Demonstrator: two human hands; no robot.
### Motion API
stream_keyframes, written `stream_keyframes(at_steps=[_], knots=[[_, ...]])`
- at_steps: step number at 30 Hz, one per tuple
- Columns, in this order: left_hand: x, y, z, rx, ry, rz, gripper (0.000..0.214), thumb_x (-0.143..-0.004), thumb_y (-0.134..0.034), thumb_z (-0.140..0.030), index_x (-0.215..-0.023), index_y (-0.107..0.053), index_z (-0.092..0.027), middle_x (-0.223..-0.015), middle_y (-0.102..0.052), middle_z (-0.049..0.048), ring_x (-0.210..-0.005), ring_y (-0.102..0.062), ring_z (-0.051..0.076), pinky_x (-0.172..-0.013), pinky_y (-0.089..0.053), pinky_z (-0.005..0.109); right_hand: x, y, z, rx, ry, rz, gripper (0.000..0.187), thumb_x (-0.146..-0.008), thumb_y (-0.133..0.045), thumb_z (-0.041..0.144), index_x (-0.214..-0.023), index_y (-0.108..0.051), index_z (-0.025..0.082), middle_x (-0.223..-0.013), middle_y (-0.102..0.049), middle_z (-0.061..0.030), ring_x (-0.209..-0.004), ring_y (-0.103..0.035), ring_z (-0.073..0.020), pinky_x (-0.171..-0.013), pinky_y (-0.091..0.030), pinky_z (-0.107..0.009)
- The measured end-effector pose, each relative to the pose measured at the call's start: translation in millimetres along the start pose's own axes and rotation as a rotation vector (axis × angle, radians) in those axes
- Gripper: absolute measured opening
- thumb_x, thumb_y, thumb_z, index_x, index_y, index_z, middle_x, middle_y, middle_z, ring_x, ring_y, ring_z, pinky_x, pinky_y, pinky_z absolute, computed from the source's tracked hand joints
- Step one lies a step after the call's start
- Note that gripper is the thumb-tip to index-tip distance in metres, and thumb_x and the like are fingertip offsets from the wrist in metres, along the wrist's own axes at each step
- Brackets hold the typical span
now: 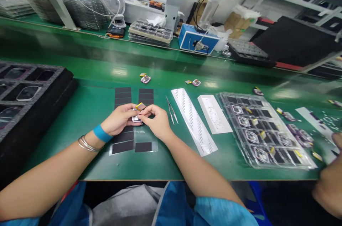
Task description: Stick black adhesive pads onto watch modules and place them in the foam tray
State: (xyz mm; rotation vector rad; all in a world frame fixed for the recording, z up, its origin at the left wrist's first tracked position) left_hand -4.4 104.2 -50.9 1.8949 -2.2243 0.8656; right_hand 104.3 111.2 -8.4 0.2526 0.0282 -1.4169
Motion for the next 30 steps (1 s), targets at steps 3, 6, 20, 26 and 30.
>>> stream_keyframes(at_steps=[3,6,20,26,30], knots=[[0.0,0.3,-0.4,0.009,0.009,-0.001,0.013,-0.069,-0.067,-0.01,-0.081,-0.063,-0.011,-0.066,-0.065,0.0042,-0.055,-0.062,0.011,-0.056,-0.058,0.027,0.9,0.0,1.0,0.02,-0.004,-0.014,0.02,-0.064,-0.074,0.028,-0.065,-0.056,0.018,-0.072,-0.068,-0.0026,-0.065,-0.061,-0.015,-0.066,-0.05,-0.03],[0.3,-0.3,-0.8,0.022,0.009,0.004,0.012,-0.067,-0.069,-0.01,-0.077,-0.063,-0.011,-0.064,-0.064,0.0038,-0.055,-0.062,0.011,-0.056,-0.057,0.026,2.2,0.1,3.9,0.056,0.02,-0.026,0.018,-0.065,-0.073,0.027,-0.066,-0.057,0.019,-0.071,-0.067,-0.0024,-0.066,-0.061,-0.0153,-0.066,-0.05,-0.03],[2.7,-1.0,-5.0,-0.028,-0.029,0.02,0.013,-0.068,-0.065,-0.01,-0.08,-0.063,-0.012,-0.073,-0.067,0.0055,-0.058,-0.063,0.013,-0.054,-0.057,0.026,-0.2,10.9,10.4,0.192,0.113,-0.081,0.042,-0.059,-0.078,0.026,-0.095,-0.056,0.022,-0.097,-0.055,-0.0038,-0.09,-0.056,-0.018,-0.083,-0.048,-0.034],[2.3,-6.2,-3.0,-0.063,-0.021,0.047,0.013,-0.069,-0.064,-0.012,-0.082,-0.062,-0.012,-0.071,-0.066,0.0056,-0.063,-0.066,0.017,-0.055,-0.056,0.028,-9.0,8.4,-8.3,-0.037,-0.004,0.003,0.016,-0.076,-0.063,0.034,-0.082,-0.063,0.019,-0.084,-0.064,-0.0029,-0.075,-0.061,-0.0148,-0.072,-0.051,-0.029],[4.8,-15.4,-2.0,-0.031,-0.005,0.156,0.024,-0.066,-0.063,-0.006,-0.088,-0.061,-0.013,-0.079,-0.068,0.0054,-0.076,-0.068,0.018,-0.07,-0.056,0.03,-4.9,16.1,9.4,0.139,0.13,-0.089,0.012,-0.078,-0.063,0.03,-0.08,-0.067,0.019,-0.086,-0.066,-0.0033,-0.077,-0.062,-0.0151,-0.075,-0.05,-0.029]])
Point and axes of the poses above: each hand's wrist, its own x-axis away from the middle knuckle, its own y-axis out of the back of the hand, z = x × y, the point moved 10 cm from there along -x, towards the middle knuckle
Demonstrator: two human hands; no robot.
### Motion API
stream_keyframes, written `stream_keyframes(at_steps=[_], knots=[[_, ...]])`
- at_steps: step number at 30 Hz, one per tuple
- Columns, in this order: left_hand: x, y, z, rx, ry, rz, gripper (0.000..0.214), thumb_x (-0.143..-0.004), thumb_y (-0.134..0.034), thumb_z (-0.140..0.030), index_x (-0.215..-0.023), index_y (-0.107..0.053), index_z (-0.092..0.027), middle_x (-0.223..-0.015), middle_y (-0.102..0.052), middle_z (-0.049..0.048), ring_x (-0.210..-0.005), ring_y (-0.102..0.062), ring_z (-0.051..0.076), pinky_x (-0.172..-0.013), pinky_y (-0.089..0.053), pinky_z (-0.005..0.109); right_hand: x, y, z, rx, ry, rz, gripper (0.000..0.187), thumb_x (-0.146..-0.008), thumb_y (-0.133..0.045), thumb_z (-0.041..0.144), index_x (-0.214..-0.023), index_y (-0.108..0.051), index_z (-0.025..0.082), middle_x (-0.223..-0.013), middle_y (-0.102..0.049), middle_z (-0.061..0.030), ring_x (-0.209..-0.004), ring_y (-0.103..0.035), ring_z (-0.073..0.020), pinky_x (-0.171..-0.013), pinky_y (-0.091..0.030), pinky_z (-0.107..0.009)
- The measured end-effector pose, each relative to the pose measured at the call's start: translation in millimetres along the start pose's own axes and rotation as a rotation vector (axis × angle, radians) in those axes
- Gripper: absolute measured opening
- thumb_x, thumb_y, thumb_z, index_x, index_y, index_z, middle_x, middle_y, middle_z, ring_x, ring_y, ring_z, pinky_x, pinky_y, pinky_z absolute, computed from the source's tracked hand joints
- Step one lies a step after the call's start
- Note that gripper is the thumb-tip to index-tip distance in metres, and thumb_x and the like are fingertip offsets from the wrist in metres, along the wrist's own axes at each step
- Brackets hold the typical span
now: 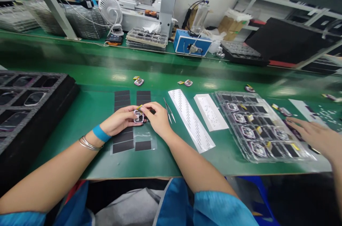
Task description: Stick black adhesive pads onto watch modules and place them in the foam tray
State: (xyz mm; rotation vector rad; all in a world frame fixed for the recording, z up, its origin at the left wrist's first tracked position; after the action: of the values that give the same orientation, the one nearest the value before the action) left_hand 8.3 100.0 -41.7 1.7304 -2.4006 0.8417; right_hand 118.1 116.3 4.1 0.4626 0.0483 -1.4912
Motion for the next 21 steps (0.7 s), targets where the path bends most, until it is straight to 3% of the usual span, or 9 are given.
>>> stream_keyframes(at_steps=[6,8,11,14,17,21], knots=[[-2.4,3.9,2.0,-0.063,-0.023,-0.049,0.022,-0.066,-0.068,-0.009,-0.084,-0.057,-0.014,-0.072,-0.067,0.0039,-0.066,-0.068,0.018,-0.062,-0.055,0.03,4.7,1.6,20.1,0.157,0.116,-0.03,0.01,-0.08,-0.063,0.027,-0.082,-0.07,0.021,-0.083,-0.071,-0.0019,-0.077,-0.064,-0.0156,-0.074,-0.05,-0.028],[-2.2,5.8,1.8,-0.046,-0.022,-0.07,0.018,-0.068,-0.065,-0.008,-0.084,-0.059,-0.013,-0.07,-0.066,0.0038,-0.064,-0.067,0.017,-0.06,-0.056,0.029,7.7,0.1,29.8,0.239,0.201,-0.031,0.008,-0.08,-0.063,0.026,-0.082,-0.07,0.022,-0.083,-0.072,-0.0009,-0.077,-0.065,-0.0159,-0.082,-0.048,-0.032],[-0.7,9.0,0.5,0.061,-0.012,-0.093,0.021,-0.071,-0.057,-0.004,-0.089,-0.063,-0.011,-0.071,-0.066,0.0043,-0.065,-0.066,0.014,-0.067,-0.057,0.031,16.3,-9.5,46.7,0.428,0.389,0.011,0.011,-0.084,-0.059,0.023,-0.086,-0.07,0.025,-0.085,-0.073,0.0008,-0.077,-0.064,-0.0154,-0.1,-0.037,-0.043],[-0.4,10.7,-0.3,0.204,0.004,-0.091,0.03,-0.072,-0.047,0.0,-0.095,-0.064,-0.008,-0.078,-0.068,0.0079,-0.072,-0.066,0.015,-0.076,-0.056,0.033,24.3,-23.2,51.8,0.622,0.513,0.081,0.018,-0.088,-0.053,0.02,-0.092,-0.07,0.025,-0.094,-0.072,-0.0002,-0.081,-0.062,-0.0156,-0.108,-0.026,-0.048],[-0.8,12.6,-2.3,0.21,-0.011,-0.095,0.028,-0.075,-0.049,-0.004,-0.098,-0.064,-0.008,-0.085,-0.069,0.0101,-0.076,-0.066,0.015,-0.078,-0.056,0.033,25.0,-29.4,46.9,0.68,0.523,0.125,0.019,-0.088,-0.053,0.017,-0.092,-0.069,0.025,-0.102,-0.069,-0.0015,-0.088,-0.06,-0.0158,-0.109,-0.023,-0.049],[0.4,8.7,-7.8,0.057,-0.082,-0.038,0.032,-0.07,-0.066,-0.012,-0.102,-0.065,-0.013,-0.099,-0.069,0.009,-0.086,-0.065,0.015,-0.08,-0.055,0.027,16.1,-20.3,36.8,0.458,0.382,0.104,0.008,-0.081,-0.062,0.018,-0.085,-0.069,0.02,-0.103,-0.064,-0.0047,-0.1,-0.056,-0.0163,-0.1,-0.04,-0.038]])
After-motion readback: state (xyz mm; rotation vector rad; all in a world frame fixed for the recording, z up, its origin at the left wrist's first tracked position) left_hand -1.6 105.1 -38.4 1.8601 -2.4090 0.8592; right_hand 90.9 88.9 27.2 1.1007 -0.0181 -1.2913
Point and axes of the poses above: each hand's wrist, its own x-axis away from the middle knuckle, its own y-axis out of the back of the hand, z = x × y, the point moved 10 cm from there along -x, towards the middle knuckle
